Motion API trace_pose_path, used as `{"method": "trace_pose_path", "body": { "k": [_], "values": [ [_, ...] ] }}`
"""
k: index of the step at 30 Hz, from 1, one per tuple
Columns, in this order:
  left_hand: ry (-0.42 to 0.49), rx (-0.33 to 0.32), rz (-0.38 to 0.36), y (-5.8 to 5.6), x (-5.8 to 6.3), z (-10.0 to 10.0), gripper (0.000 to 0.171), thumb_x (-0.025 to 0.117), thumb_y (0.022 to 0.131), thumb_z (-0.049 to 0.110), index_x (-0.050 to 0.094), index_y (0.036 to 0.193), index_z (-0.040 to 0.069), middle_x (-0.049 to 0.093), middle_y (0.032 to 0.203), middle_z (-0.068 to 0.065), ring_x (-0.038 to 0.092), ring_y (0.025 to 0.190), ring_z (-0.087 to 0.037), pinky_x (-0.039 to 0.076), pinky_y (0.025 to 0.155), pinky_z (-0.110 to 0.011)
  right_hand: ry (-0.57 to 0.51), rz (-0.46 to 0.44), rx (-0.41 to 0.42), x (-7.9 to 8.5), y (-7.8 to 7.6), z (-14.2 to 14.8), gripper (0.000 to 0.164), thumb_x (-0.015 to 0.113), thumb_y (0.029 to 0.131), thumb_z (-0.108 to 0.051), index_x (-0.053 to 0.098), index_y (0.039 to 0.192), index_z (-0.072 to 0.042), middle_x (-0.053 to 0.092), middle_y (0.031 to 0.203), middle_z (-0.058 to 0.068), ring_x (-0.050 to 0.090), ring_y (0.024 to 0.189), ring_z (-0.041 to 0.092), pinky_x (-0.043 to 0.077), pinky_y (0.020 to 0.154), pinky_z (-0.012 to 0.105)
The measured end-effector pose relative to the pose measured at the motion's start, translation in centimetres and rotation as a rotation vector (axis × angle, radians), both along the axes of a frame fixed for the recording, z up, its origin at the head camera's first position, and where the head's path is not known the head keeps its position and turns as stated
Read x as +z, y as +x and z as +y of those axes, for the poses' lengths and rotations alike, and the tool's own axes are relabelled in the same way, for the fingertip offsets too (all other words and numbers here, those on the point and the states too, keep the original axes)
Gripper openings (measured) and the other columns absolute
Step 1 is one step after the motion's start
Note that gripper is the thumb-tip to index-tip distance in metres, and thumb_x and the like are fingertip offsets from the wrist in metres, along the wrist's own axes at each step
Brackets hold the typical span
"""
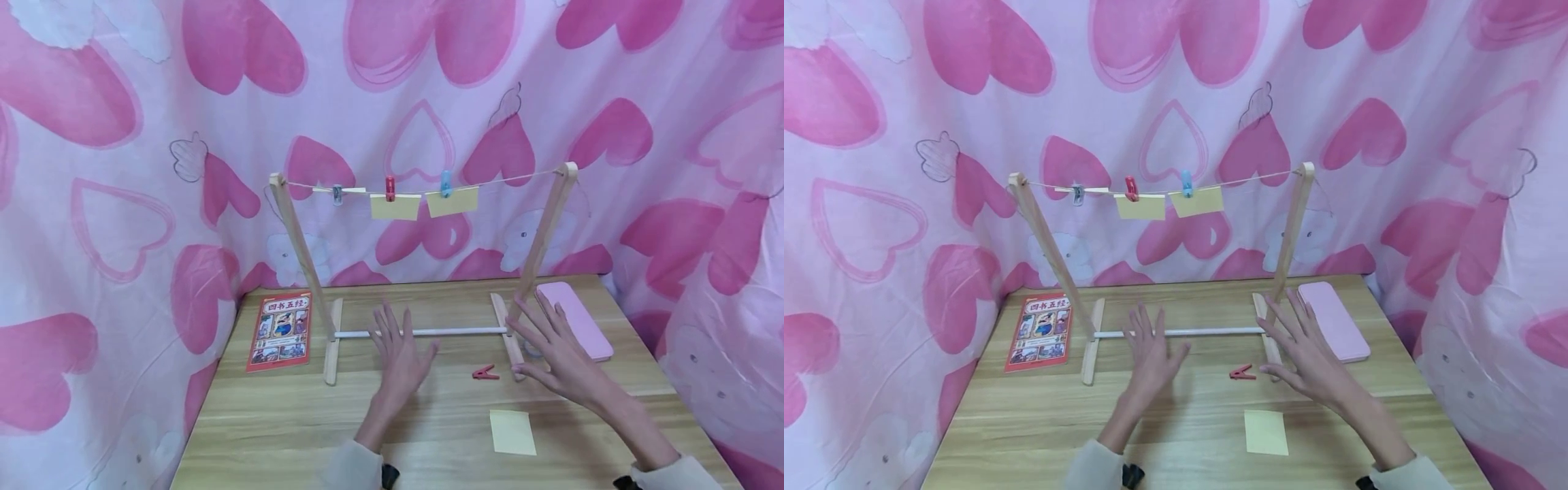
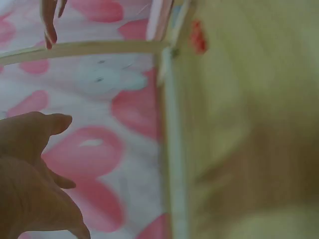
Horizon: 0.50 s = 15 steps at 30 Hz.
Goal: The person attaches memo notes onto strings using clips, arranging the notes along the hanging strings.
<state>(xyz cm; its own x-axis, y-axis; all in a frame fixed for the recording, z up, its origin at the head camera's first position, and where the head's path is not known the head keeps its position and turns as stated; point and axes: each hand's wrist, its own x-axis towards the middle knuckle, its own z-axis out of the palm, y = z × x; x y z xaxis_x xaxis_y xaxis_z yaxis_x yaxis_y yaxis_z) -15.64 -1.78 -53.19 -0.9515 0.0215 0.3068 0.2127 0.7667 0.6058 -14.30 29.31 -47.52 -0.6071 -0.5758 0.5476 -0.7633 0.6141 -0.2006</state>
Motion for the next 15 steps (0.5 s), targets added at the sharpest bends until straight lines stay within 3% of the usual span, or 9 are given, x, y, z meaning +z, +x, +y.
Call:
{"method": "trace_pose_path", "body": {
  "k": [3,5,7,10,12,15],
  "values": [
    [-0.02,-0.03,0.019,0.8,-6.5,1.7,0.099,0.069,0.102,0.06,0.031,0.171,0.0,-0.012,0.181,-0.028,-0.015,0.167,-0.049,-0.016,0.131,-0.071,-0.017,0.012,-0.01,-2.0,-0.3,0.0,0.078,0.056,0.108,-0.063,0.053,0.162,-0.008,0.031,0.178,0.02,0.002,0.17,0.046,-0.009,0.138,0.053],
    [-0.01,-0.069,0.004,2.0,-8.6,2.7,0.102,0.069,0.101,0.062,0.03,0.171,0.0,-0.012,0.181,-0.027,-0.016,0.167,-0.049,-0.017,0.13,-0.071,-0.024,0.021,-0.018,-2.9,-0.4,-0.1,0.078,0.056,0.108,-0.064,0.055,0.161,-0.007,0.029,0.18,0.018,0.001,0.171,0.044,-0.009,0.138,0.047],
    [-0.001,-0.098,-0.025,3.8,-8.8,3.7,0.101,0.075,0.098,0.057,0.035,0.168,-0.004,-0.004,0.18,-0.032,-0.008,0.167,-0.053,-0.01,0.13,-0.074,-0.034,0.032,-0.027,-3.5,-0.6,-0.1,0.079,0.055,0.107,-0.066,0.057,0.158,-0.005,0.029,0.18,0.018,0.002,0.171,0.043,-0.009,0.139,0.044],
    [-0.021,-0.12,-0.046,6.3,-7.9,4.9,0.097,0.083,0.091,0.051,0.046,0.159,-0.008,0.011,0.177,-0.038,0.003,0.166,-0.057,-0.008,0.131,-0.072,-0.043,0.033,-0.034,-4.2,-0.7,-0.2,0.079,0.055,0.107,-0.067,0.059,0.156,-0.005,0.027,0.181,0.015,0.001,0.171,0.041,-0.01,0.138,0.04],
    [-0.12,-0.114,0.0,7.3,-8.3,5.6,0.09,0.084,0.09,0.051,0.054,0.154,-0.005,0.019,0.173,-0.04,0.01,0.165,-0.056,-0.016,0.132,-0.062,-0.053,0.032,-0.041,-4.7,-0.8,-0.3,0.079,0.054,0.107,-0.067,0.061,0.153,-0.004,0.028,0.181,0.012,0.002,0.171,0.039,-0.01,0.138,0.038],
    [-0.224,-0.12,0.063,8.4,-8.8,6.7,0.076,0.085,0.089,0.051,0.065,0.147,0.004,0.029,0.17,-0.038,0.001,0.169,-0.048,-0.026,0.13,-0.043,-0.07,0.025,-0.045,-5.9,-1.0,-0.3,0.076,0.055,0.106,-0.065,0.063,0.15,-0.003,0.032,0.18,0.011,0.004,0.172,0.034,-0.007,0.137,0.034]
  ]
}}
